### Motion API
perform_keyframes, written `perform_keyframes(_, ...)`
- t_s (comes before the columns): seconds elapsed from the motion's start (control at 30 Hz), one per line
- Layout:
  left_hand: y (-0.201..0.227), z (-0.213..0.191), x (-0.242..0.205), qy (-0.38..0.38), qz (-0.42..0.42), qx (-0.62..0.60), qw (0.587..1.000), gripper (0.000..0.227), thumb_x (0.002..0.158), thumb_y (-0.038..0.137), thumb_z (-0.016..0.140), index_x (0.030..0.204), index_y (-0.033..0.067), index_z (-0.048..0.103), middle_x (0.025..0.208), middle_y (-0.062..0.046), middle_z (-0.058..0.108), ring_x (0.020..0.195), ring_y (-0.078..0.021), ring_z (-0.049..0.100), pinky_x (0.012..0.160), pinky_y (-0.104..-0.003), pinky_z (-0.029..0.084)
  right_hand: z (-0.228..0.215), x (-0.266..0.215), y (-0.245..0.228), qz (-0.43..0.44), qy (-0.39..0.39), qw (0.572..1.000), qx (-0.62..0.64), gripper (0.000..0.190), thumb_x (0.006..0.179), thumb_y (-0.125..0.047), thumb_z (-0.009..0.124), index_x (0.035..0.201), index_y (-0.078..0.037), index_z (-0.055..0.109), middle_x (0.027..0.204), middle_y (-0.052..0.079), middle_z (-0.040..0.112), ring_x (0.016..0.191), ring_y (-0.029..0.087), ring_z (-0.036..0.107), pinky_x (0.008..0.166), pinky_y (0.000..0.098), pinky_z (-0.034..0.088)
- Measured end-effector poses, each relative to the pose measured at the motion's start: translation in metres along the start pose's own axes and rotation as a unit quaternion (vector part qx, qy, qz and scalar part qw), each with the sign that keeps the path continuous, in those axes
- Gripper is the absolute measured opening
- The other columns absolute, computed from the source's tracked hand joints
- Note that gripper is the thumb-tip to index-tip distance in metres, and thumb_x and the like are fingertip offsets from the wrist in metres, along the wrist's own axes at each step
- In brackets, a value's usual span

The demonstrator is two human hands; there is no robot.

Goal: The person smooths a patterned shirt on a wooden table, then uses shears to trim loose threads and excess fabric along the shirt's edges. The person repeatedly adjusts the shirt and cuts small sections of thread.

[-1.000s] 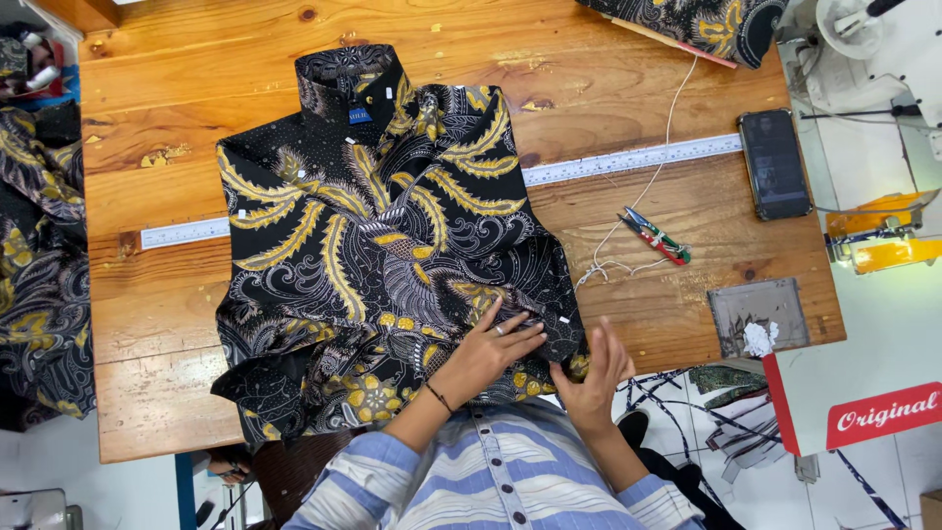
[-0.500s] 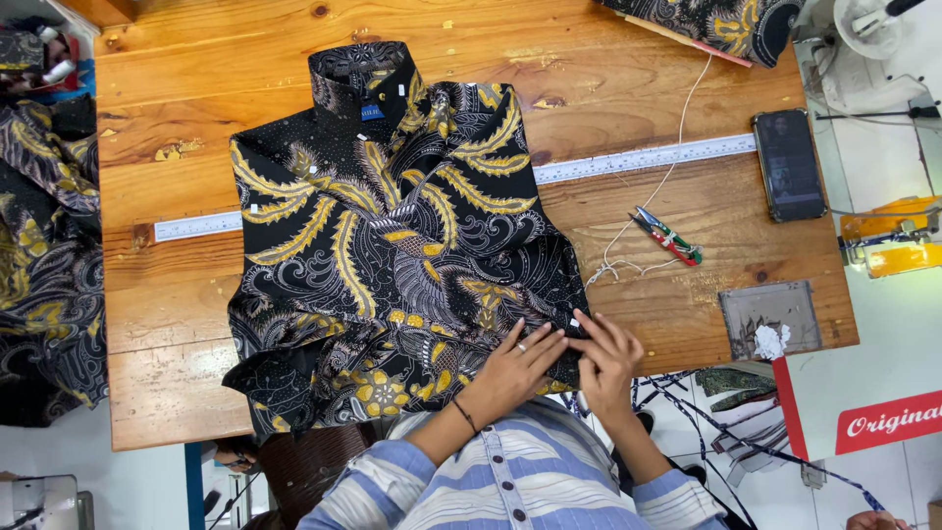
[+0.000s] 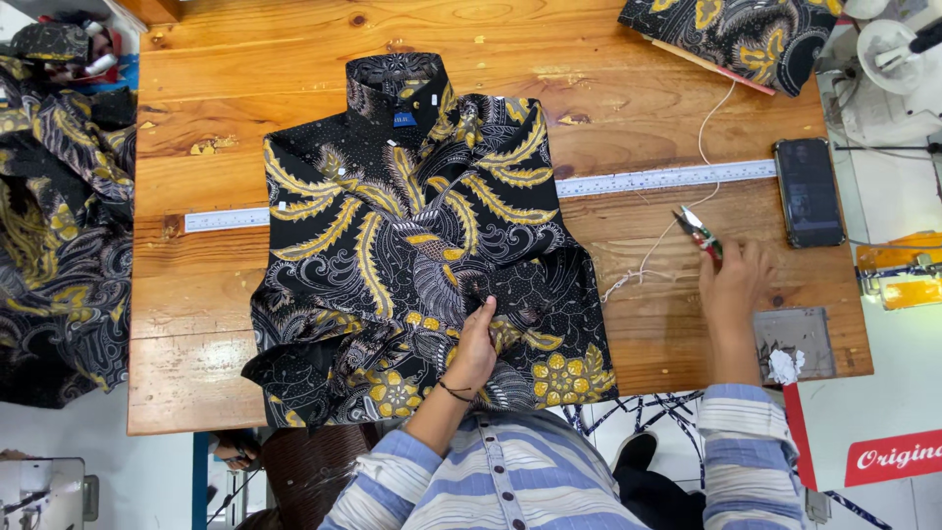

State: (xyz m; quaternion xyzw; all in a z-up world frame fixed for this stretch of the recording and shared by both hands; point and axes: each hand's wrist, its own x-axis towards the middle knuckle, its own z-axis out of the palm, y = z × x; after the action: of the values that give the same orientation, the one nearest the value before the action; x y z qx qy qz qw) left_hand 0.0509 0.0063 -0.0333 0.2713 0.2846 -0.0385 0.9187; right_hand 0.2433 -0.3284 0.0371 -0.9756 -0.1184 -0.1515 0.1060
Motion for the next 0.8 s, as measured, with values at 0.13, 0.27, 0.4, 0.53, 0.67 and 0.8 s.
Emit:
perform_keyframes(0.13,0.002,0.005,-0.003,0.001,0.005,0.0,1.0,0.04,0.107,0.031,0.051,0.122,-0.003,0.064,0.12,-0.012,0.072,0.106,-0.0191,0.07,0.096,-0.034,0.055,-0.003,-0.008,-0.06,0.012,-0.028,0.966,0.258,0.023,0.1,-0.019,0.072,0.12,-0.007,0.073,0.112,0.008,0.071,0.1,0.022,0.067,0.096,0.0368,0.052)
perform_keyframes(0.27,0.012,0.015,-0.015,0.005,0.001,0.003,1.0,0.04,0.106,0.031,0.049,0.126,-0.0005,0.063,0.122,-0.01,0.072,0.108,-0.0173,0.07,0.098,-0.033,0.055,0.001,-0.033,-0.149,0.056,-0.345,0.819,0.455,0.045,0.082,-0.022,0.079,0.125,-0.01,0.07,0.105,-0.001,0.076,0.076,0.01,0.062,0.063,0.0255,0.048)
perform_keyframes(0.4,0.025,0.009,-0.043,-0.064,0.115,0.13,0.983,0.035,0.107,0.029,0.053,0.13,0.0031,0.06,0.124,-0.007,0.068,0.114,-0.0172,0.064,0.1,-0.033,0.051,-0.016,-0.035,-0.193,-0.013,-0.319,0.809,0.493,0.033,0.075,-0.009,0.08,0.107,-0.006,0.072,0.099,0.006,0.072,0.087,0.016,0.063,0.077,0.0321,0.052)
perform_keyframes(0.53,0.047,-0.022,-0.087,0.034,0.167,0.25,0.953,0.036,0.107,0.034,0.054,0.122,0.0013,0.059,0.121,-0.004,0.068,0.11,-0.0188,0.064,0.092,-0.034,0.052,-0.054,-0.043,-0.203,-0.209,-0.168,0.828,0.493,0.029,0.069,0.006,0.07,0.091,-0.012,0.075,0.114,0.01,0.07,0.106,0.026,0.067,0.089,0.0341,0.053)
perform_keyframes(0.67,0.053,-0.023,-0.136,-0.257,-0.08,-0.074,0.96,0.083,0.113,0.067,0.049,0.137,-0.0106,0.063,0.118,-0.013,0.071,0.107,-0.0227,0.067,0.096,-0.034,0.053,-0.085,-0.058,-0.214,-0.263,-0.129,0.816,0.498,0.031,0.064,0.003,0.075,0.087,-0.018,0.076,0.124,0.01,0.063,0.113,0.031,0.063,0.094,0.0362,0.052)
perform_keyframes(0.8,0.054,0.017,-0.153,-0.051,-0.055,0.104,0.992,0.053,0.08,0.024,0.079,0.125,0.0044,0.06,0.114,-0.005,0.074,0.106,-0.0137,0.069,0.095,-0.032,0.056,-0.098,-0.066,-0.227,-0.297,-0.127,0.812,0.486,0.035,0.062,0.007,0.067,0.087,-0.016,0.078,0.129,0.012,0.064,0.118,0.033,0.059,0.097,0.0396,0.05)
